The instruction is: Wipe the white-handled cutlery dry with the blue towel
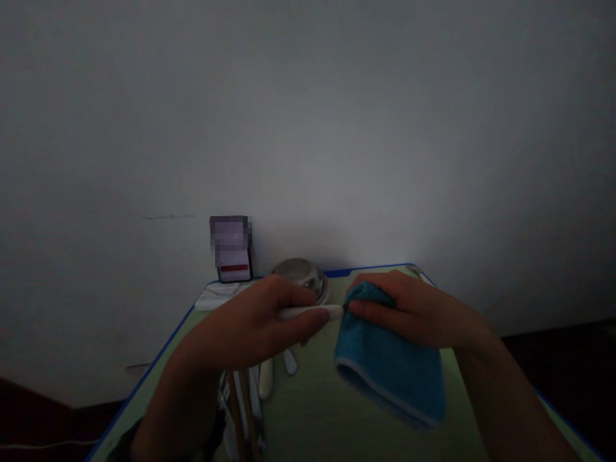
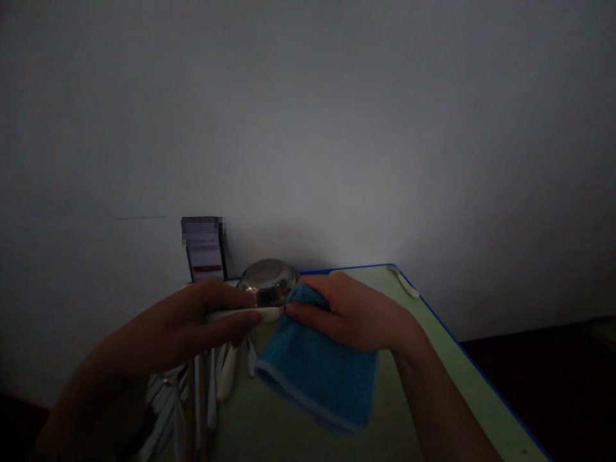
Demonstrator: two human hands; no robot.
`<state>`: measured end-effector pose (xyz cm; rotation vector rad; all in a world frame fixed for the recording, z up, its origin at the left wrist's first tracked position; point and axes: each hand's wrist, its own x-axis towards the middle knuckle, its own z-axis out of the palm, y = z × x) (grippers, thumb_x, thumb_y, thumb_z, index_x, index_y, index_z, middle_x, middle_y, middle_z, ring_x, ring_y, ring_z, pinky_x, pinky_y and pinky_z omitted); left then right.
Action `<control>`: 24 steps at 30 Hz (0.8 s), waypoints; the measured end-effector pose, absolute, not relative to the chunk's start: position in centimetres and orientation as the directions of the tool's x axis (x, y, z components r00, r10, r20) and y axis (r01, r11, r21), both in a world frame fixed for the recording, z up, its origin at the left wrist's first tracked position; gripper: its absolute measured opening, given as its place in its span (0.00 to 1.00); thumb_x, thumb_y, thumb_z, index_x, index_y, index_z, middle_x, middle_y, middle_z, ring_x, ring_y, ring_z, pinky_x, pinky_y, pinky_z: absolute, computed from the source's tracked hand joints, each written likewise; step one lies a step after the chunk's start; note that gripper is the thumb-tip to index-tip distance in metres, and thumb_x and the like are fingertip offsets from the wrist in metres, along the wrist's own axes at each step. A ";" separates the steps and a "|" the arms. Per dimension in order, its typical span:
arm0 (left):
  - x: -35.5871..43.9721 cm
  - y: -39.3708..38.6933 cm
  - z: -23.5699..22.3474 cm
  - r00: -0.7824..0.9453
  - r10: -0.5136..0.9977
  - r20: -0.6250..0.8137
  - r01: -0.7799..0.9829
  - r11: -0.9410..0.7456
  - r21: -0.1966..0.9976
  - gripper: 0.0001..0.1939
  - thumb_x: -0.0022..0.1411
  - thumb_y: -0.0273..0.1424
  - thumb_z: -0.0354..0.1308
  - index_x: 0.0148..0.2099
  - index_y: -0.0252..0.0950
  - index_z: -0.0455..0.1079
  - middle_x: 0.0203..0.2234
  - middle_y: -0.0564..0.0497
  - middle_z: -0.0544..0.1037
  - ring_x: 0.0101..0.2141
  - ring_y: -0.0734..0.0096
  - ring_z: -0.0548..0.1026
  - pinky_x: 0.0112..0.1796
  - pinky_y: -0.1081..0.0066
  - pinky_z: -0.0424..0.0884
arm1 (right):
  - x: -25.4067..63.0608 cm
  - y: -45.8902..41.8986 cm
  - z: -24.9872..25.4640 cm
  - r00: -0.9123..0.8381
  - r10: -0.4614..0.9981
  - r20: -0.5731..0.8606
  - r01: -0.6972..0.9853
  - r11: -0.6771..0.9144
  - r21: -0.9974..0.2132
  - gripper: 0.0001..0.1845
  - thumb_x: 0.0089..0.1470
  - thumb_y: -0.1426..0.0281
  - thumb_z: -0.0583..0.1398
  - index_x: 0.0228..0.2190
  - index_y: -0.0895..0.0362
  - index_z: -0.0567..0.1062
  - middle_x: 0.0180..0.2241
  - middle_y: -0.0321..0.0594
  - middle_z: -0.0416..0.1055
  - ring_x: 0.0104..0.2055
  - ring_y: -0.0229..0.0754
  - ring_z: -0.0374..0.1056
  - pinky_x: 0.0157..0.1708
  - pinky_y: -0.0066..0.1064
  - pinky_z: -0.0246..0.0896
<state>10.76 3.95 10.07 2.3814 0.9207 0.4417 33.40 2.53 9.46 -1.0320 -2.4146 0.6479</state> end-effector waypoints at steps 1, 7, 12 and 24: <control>10.7 3.9 10.2 0.716 0.690 0.105 0.512 -0.621 0.594 0.19 0.63 0.39 0.48 0.28 0.33 0.71 0.16 0.58 0.63 0.19 0.79 0.62 0.20 0.80 0.59 | 33.4 2.5 9.5 -0.634 0.746 0.205 0.542 0.618 -0.570 0.11 0.59 0.64 0.52 0.33 0.58 0.69 0.27 0.33 0.68 0.28 0.33 0.63 0.29 0.23 0.56; 10.6 4.1 10.5 0.728 0.680 0.088 0.491 -0.606 0.626 0.19 0.62 0.38 0.49 0.25 0.33 0.70 0.15 0.57 0.66 0.19 0.79 0.64 0.20 0.81 0.60 | 33.4 2.5 9.6 -0.631 0.756 0.174 0.569 0.603 -0.560 0.10 0.59 0.65 0.52 0.34 0.58 0.69 0.27 0.34 0.67 0.28 0.34 0.63 0.28 0.25 0.56; 10.4 4.3 10.2 0.713 0.695 0.089 0.499 -0.593 0.632 0.19 0.62 0.39 0.49 0.26 0.33 0.71 0.16 0.56 0.67 0.19 0.79 0.64 0.20 0.81 0.60 | 33.4 2.4 9.7 -0.641 0.752 0.153 0.578 0.604 -0.549 0.08 0.58 0.68 0.52 0.34 0.58 0.69 0.27 0.34 0.67 0.27 0.34 0.62 0.27 0.25 0.55; 10.3 4.3 10.1 0.698 0.714 0.060 0.557 -0.593 0.581 0.19 0.62 0.41 0.49 0.28 0.34 0.72 0.17 0.57 0.66 0.20 0.78 0.64 0.22 0.80 0.61 | 32.9 2.7 9.3 -0.641 0.737 0.214 0.560 0.640 -0.526 0.12 0.60 0.64 0.51 0.35 0.58 0.69 0.28 0.35 0.69 0.29 0.34 0.64 0.30 0.26 0.55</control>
